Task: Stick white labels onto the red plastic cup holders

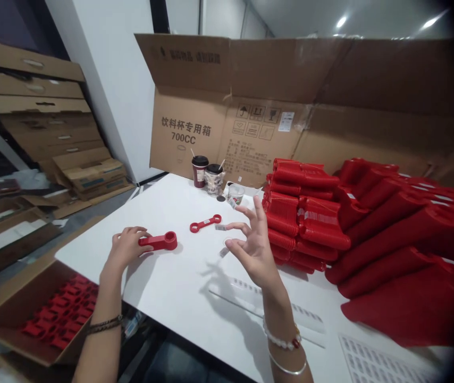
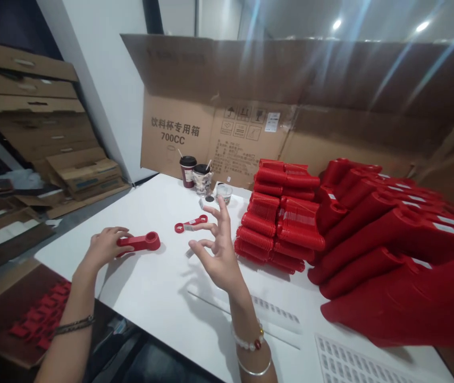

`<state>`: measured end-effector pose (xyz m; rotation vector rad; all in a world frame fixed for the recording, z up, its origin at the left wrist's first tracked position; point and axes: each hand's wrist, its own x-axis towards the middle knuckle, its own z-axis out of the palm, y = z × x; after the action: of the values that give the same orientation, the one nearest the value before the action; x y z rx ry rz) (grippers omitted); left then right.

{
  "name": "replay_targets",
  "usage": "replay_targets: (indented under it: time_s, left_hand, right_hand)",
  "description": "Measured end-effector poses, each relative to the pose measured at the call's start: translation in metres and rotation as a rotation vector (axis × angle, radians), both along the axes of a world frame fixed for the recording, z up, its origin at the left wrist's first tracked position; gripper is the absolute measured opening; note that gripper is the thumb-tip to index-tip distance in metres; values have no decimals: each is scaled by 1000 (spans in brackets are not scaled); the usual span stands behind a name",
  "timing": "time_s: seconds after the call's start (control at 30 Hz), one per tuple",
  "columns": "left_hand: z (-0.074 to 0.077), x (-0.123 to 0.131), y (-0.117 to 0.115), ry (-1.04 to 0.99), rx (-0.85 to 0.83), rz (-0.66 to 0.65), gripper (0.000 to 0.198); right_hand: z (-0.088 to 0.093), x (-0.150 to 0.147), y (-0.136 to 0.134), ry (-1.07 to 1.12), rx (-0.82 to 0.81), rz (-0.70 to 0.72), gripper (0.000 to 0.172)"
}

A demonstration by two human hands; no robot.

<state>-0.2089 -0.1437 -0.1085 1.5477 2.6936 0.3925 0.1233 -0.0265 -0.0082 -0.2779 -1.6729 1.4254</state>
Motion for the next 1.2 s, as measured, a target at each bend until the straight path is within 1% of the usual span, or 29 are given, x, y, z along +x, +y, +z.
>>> replay_targets:
  time_s: [0.07,0.23,0.3,0.37,0.4,0.47,0.53,0.6,0.67,0.73,0.77,0.83,0.9,0.97,1.03,1.1,1.17,1.2]
  left_hand:
    - [-1,-3,4,-20,-16,-18,19]
    - [2,-8,10,-88,-37,-62,20]
    - [6,-11,10,-125,-38,-66,22]
    - [16,-10,9,-168,-37,-66,25]
    - [24,-7,9,-187,-36,-70,26]
    - [46,7,10,-218,-18,-95,27]
    - [74,33,18,-241,42,-147,29]
    - [103,67,31,-254,131,-273,26]
    - [124,105,48,-283,189,-441,22]
    - [135,139,65,-296,228,-605,22]
    - [137,153,73,-304,237,-668,21]
    - [134,172,87,-335,252,-746,21]
    - [128,180,99,-381,281,-772,20]
    - [121,181,112,-473,319,-787,21]
    - [113,178,125,-664,345,-827,33]
    - [107,177,137,-939,344,-867,51]
    - [101,178,145,-1174,287,-872,61]
    - [98,179,148,-1246,240,-859,61]
  right_hand:
    - [-1,1,2,12,-17,9,88]
    - [1,9,7,15,-35,-27,89]
    - [2,12,8,10,-32,-45,89]
    - [2,13,10,-3,-15,-74,88]
    - [1,12,11,-14,1,-105,88]
    - [-2,7,13,-39,45,-224,85]
    - [-7,0,14,-60,81,-396,81]
    - [-11,-7,16,-81,98,-520,81]
    - [-12,-8,19,-91,108,-522,81]
    - [-9,-4,22,-66,99,-457,82]
    - [-6,0,24,-33,82,-428,82]
    - [1,10,27,55,23,-391,83]
    - [8,21,29,130,-33,-376,84]
    - [13,31,30,182,-57,-392,85]
    - [16,37,31,228,-46,-437,85]
    - [18,41,33,269,-13,-481,86]
    - [18,42,36,298,15,-502,86]
    - [18,42,38,308,25,-505,85]
